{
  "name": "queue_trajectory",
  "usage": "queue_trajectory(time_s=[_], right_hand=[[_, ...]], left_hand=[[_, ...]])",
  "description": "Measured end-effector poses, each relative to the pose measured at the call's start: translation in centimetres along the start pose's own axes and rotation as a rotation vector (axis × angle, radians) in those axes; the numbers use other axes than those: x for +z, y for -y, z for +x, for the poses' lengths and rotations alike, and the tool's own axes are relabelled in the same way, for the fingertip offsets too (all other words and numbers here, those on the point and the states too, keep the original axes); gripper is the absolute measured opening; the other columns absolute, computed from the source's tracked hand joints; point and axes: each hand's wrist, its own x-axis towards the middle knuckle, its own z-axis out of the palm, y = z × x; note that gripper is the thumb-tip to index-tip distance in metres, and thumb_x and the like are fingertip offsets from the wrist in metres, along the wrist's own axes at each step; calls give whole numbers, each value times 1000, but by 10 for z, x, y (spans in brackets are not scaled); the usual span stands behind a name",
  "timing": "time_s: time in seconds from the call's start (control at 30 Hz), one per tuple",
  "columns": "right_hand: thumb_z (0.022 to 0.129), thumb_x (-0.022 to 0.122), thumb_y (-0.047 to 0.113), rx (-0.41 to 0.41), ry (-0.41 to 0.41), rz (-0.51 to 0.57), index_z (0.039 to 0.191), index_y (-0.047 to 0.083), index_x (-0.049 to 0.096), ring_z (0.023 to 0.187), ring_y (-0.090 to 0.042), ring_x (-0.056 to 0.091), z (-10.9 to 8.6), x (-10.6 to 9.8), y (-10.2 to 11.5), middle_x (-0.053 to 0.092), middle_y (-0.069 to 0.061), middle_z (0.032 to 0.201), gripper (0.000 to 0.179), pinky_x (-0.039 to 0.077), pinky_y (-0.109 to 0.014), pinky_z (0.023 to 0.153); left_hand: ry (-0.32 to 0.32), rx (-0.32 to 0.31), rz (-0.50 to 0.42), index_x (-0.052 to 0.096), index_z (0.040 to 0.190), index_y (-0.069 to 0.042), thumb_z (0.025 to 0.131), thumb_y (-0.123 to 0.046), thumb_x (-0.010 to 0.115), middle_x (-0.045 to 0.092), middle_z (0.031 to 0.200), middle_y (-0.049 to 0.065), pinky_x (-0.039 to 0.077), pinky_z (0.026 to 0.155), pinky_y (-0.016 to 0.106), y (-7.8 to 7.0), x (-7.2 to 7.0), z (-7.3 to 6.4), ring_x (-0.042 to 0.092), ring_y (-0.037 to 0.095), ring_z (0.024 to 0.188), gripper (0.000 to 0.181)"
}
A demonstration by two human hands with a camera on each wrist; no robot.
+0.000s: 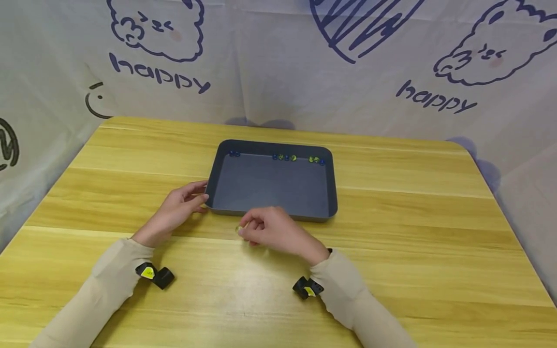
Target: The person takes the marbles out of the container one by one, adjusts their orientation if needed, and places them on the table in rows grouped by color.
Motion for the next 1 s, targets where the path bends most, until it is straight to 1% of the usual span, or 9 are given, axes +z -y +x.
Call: queue_trajectory(time_s=[0.1, 0.2, 0.37, 0.5, 0.63, 0.83, 1.0], right_hand=[[95, 63, 13, -14, -2, -52, 104, 0, 68, 69, -23, 63, 2, 5, -4, 68, -6, 79, 16, 51, -27, 58], [94, 63, 12, -13, -4, -84, 102, 2, 68, 67, -19, 61, 3, 9, -7, 66, -3, 76, 14, 50, -25, 58], [93, 63, 10, -13, -7, -113, 101, 2, 68, 65, -10, 59, 6, 16, -10, 66, 1, 74, 12, 50, -23, 59], [93, 64, 10, -25, -2, -146, 101, 3, 69, 65, -6, 58, 8, 19, -13, 65, 3, 75, 12, 51, -23, 61], [92, 65, 11, -30, -7, -171, 100, 5, 70, 66, -5, 58, 9, 19, -15, 65, 6, 76, 11, 51, -22, 62], [92, 65, 11, -41, -3, -189, 99, 5, 70, 66, -5, 57, 9, 19, -16, 65, 6, 77, 11, 50, -22, 62], [92, 66, 12, -58, 4, -233, 100, 5, 71, 67, -3, 56, 12, 17, -18, 66, 7, 79, 12, 49, -21, 65]], left_hand=[[-2, 1, 2, 33, 148, 4, 102, -9, 47, 45, 138, 26, 52, 89, 36, 0, 0, 0, 53, 34, 116, 50], [0, 4, 5, 33, 148, 4, 102, -9, 47, 44, 138, 26, 52, 89, 36, 1, 0, 1, 53, 34, 116, 50], [1, 4, 4, 32, 148, 3, 102, -9, 47, 44, 138, 26, 52, 89, 36, 1, 0, 1, 53, 34, 117, 51], [-2, 1, 2, 31, 149, 3, 101, -8, 47, 44, 138, 26, 52, 89, 36, 1, 0, 1, 54, 35, 115, 51], [-4, 5, 2, 30, 149, 3, 101, -7, 47, 44, 138, 27, 52, 89, 36, 1, 1, 0, 54, 36, 114, 52], [-5, 9, -5, 28, 150, 3, 101, -7, 47, 42, 138, 28, 51, 90, 38, -1, 1, -1, 51, 37, 118, 53], [0, 6, -15, 27, 150, 3, 101, -6, 47, 42, 139, 28, 52, 90, 37, -1, 1, -1, 51, 37, 119, 54]])
